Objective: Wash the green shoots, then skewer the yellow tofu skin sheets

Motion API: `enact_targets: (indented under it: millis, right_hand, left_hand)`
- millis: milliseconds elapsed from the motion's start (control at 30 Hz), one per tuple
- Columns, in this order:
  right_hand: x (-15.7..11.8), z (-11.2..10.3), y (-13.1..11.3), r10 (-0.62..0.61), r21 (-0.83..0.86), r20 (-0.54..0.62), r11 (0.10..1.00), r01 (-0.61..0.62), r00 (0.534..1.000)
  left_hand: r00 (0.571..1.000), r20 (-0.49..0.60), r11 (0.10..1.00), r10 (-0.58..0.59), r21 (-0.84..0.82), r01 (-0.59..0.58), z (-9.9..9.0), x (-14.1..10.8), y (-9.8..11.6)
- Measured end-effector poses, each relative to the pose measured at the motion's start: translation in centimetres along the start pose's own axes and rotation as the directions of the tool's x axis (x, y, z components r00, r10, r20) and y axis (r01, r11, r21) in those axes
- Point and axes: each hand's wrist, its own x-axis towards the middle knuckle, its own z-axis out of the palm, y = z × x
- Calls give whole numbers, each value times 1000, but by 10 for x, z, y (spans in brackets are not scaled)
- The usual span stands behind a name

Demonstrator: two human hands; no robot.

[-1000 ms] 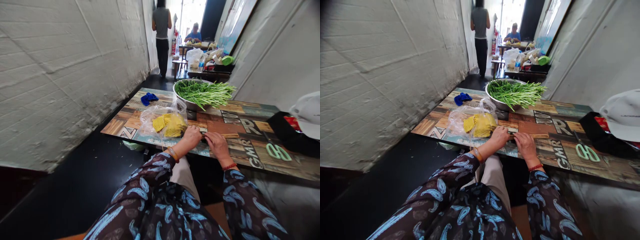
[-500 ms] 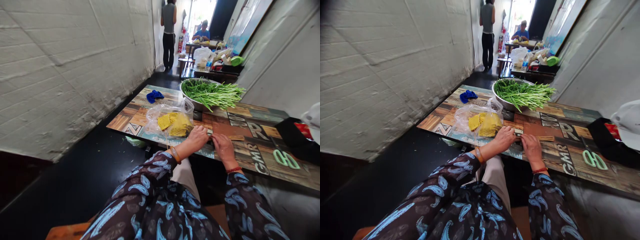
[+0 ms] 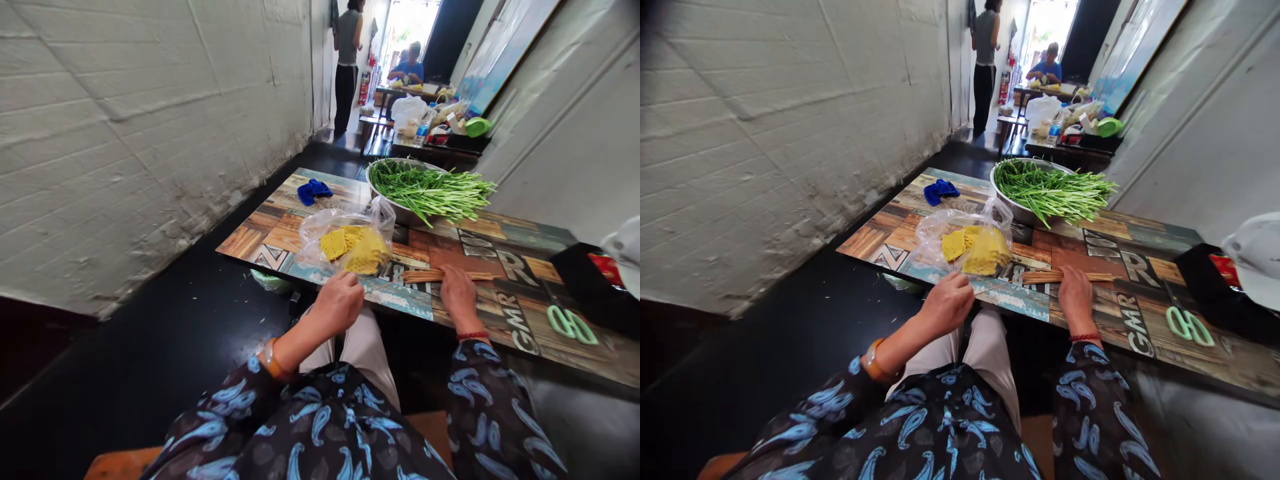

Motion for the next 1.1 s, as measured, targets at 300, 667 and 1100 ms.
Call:
enact_targets:
  millis: [300, 667, 1100]
  right_hand:
    - [10, -90, -118, -156, 233, -97, 957, 175, 983]
    - [-7, -80, -180, -157, 452, 130, 888, 82, 979]
    - [88, -32, -267, -302, 622, 43, 754, 211, 952]
  left_hand:
    - [998, -42, 959, -51, -280, 37, -23, -41, -25]
    - [970, -165, 858, -180, -509, 73, -18, -36, -57]
    - [917, -333, 940, -220, -322, 109, 17, 34, -103]
